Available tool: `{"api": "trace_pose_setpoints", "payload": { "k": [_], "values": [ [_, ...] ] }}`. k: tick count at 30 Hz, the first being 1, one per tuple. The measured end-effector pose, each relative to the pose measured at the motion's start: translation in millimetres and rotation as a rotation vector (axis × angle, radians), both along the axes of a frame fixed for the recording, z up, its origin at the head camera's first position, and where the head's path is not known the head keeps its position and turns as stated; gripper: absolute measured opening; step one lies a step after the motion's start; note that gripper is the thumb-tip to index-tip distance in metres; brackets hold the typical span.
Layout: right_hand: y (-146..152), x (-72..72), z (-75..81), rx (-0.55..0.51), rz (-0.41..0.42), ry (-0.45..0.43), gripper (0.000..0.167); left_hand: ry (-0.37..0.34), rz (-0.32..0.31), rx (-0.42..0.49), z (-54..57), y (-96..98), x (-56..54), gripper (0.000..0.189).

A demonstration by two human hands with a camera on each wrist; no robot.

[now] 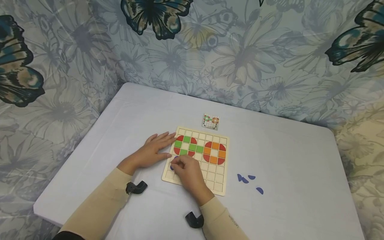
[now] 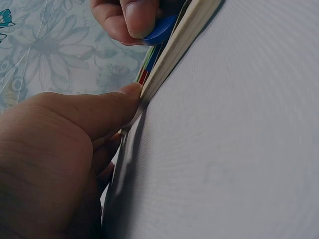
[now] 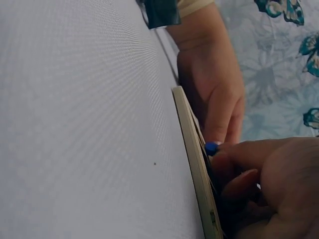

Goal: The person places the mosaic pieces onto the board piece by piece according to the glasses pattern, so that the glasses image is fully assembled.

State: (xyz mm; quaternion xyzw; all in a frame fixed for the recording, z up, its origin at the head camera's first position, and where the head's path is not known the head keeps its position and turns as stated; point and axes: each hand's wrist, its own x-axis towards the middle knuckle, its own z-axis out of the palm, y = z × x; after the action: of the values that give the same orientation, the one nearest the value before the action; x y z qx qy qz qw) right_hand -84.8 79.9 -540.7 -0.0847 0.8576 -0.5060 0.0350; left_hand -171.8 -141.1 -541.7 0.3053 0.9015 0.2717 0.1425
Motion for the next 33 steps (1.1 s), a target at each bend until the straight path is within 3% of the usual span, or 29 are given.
{"api": "trace_pose_setpoints", "payload": {
  "k": [7, 13, 18, 26, 30, 33],
  "values": [
    [1.7, -0.3, -0.3, 0.033, -0.012, 0.037, 0.008, -0.003, 0.000, -0.003, -0.1, 0.3, -0.3, 0.071],
    [4.5, -1.1, -1.4, -0.043, -0.030, 0.023, 0.007, 0.006, 0.000, 0.001, -0.1, 0.8, 0.0, 0.071],
    [7.9, -2.0, -2.5, -0.230, -0.015, -0.069, 0.022, 0.005, 0.004, -0.002, 0.2, 1.0, 0.4, 0.071],
    [19.7, -4.9, 4.1, -0.699, 0.061, -0.234, 0.066, -0.005, 0.003, -0.005, 0.4, 1.0, 0.7, 0.071],
    [25.4, -7.9, 8.7, -0.883, 0.139, -0.241, 0.085, -0.007, -0.001, 0.003, 0.9, 1.0, 0.8, 0.072],
    [30.1, -9.4, 14.7, -0.936, 0.185, -0.216, 0.091, -0.004, -0.001, 0.000, 1.5, 0.7, 0.6, 0.072]
  ]
}}
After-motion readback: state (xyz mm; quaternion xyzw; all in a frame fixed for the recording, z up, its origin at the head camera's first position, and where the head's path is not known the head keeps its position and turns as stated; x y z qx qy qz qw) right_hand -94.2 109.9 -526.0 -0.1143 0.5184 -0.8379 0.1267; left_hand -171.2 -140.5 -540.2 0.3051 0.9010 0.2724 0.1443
